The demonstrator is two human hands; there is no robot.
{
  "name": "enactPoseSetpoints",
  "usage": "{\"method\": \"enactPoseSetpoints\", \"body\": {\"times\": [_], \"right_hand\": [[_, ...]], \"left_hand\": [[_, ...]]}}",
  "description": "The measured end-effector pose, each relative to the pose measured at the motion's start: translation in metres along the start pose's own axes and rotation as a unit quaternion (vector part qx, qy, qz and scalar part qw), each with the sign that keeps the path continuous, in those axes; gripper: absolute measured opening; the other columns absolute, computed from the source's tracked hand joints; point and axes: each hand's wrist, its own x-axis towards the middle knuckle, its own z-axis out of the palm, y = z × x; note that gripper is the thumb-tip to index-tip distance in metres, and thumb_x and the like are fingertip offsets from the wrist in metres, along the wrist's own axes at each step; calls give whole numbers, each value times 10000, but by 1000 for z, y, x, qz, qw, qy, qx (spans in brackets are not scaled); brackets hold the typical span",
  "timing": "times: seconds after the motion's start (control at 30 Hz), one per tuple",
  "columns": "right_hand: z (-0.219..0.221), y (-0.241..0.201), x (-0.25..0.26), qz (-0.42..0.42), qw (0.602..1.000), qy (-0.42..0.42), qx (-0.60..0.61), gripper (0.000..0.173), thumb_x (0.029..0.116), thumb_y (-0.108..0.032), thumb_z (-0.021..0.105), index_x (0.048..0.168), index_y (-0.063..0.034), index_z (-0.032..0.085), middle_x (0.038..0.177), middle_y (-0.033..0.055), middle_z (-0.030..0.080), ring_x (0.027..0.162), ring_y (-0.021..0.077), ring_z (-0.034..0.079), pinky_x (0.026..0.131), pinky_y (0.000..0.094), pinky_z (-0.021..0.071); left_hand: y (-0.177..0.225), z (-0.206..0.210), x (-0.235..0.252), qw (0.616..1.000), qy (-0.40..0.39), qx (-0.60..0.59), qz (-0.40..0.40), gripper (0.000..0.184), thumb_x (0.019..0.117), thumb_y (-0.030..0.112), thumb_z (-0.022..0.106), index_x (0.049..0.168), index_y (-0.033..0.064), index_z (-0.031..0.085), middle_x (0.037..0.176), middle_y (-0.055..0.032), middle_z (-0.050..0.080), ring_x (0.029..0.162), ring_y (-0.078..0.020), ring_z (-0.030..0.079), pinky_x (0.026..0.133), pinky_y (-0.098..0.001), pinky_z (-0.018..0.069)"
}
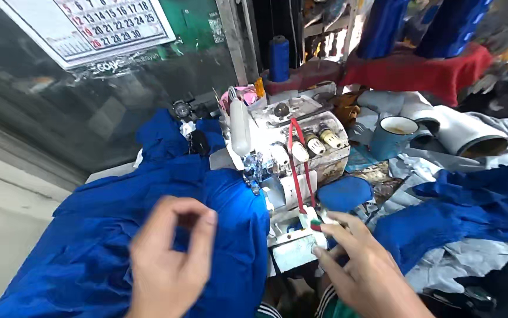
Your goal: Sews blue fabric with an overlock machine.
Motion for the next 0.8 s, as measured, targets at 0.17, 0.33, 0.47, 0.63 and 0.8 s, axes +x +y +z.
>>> {"method": "enactPoseSetpoints", "body": {"times": [0.17,0.33,0.47,0.63,0.8], "right_hand": [[-3,-1,22,7,993,-104,-64,310,973,-376,621,1237,-257,733,1111,9,680,871,149,667,763,407,592],[6,9,37,-25,997,6,-72,203,935,-316,695,1088,-184,675,917,-11,679,721,142,662,641,407,594],[2,4,47,4,996,14,-89,268,914,-332,739,1056,-133,629,887,36,634,758,201,643,672,465,574],[-2,-6,38,-3,998,-21,-64,183,903,-253,739,999,-174,604,755,-16,640,647,152,641,582,426,568],[-31,1,20,-6,999,-40,-16,177,964,-332,667,1080,-198,657,889,-38,704,655,116,665,585,387,598]], "left_hand": [[24,23,-42,998,-41,-35,-14,154,978,284,656,1025,161,737,927,59,697,746,-44,668,602,-244,593],[28,29,-76,984,-149,-76,-68,177,1008,325,632,1005,189,745,926,81,707,774,-13,669,658,-221,599],[27,33,-100,975,-166,-104,-104,177,1006,318,641,1003,183,754,905,83,711,759,-14,666,649,-215,591],[24,26,-122,960,-200,-136,-139,165,1013,272,639,1043,161,758,943,67,737,806,-34,698,713,-250,620],[39,31,-122,946,-166,-216,-176,152,1016,184,638,1082,98,745,969,2,748,810,-116,727,702,-315,649]]}}
